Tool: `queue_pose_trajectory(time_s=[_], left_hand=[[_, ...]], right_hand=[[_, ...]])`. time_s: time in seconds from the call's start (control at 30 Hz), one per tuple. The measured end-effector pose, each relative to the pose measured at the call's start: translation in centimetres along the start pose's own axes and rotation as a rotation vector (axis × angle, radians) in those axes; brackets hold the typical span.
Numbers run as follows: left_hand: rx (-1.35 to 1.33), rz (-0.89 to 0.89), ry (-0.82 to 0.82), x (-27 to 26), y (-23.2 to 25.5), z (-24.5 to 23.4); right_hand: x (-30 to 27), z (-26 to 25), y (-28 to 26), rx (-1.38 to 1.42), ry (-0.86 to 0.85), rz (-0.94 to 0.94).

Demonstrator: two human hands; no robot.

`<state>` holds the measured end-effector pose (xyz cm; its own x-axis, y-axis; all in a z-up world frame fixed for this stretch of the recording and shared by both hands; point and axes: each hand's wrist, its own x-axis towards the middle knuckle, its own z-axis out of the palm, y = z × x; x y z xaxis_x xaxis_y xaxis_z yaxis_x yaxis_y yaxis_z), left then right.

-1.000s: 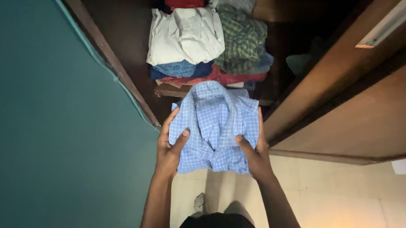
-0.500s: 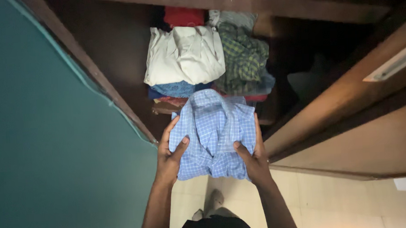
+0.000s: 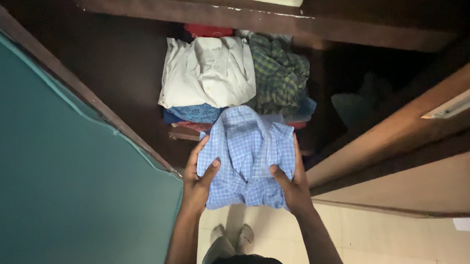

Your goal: The person folds a blue checkered shirt on a bed and places it in a wardrobe. They then rearrange a stack of books and notebooks on a shelf, picking up a spiral notebook with a bicycle cover and placing it on the bed.

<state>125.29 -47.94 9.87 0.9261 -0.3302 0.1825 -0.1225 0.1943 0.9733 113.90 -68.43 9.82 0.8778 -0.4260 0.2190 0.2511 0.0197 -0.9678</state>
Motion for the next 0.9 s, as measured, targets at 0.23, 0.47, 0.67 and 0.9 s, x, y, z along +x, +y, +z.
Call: queue_pose_trajectory(time_s=[0.23,0.47,0.67,0.9], left_hand=[[-0.11,-0.085,-0.008,1.2,-1.0,-0.2],[-0.041,0.041,-0.015,5.5,-3.3,-1.5],[0.101,0.128,-0.004,9.2,-3.7,-3.2],[-0.141,0.146,-0.127,12.9,-2.1,-4.1]], right_hand=[[1.2,0.2,0.3,0.033,-0.034,0.019],[5.1,1.0,1.8,-0.005,-0.047,-0.025],[9.3,1.3,3.6,0.0,-0.126,-0.146],[13.4,1.3,4.5,-0.057,-0.146,-0.257]])
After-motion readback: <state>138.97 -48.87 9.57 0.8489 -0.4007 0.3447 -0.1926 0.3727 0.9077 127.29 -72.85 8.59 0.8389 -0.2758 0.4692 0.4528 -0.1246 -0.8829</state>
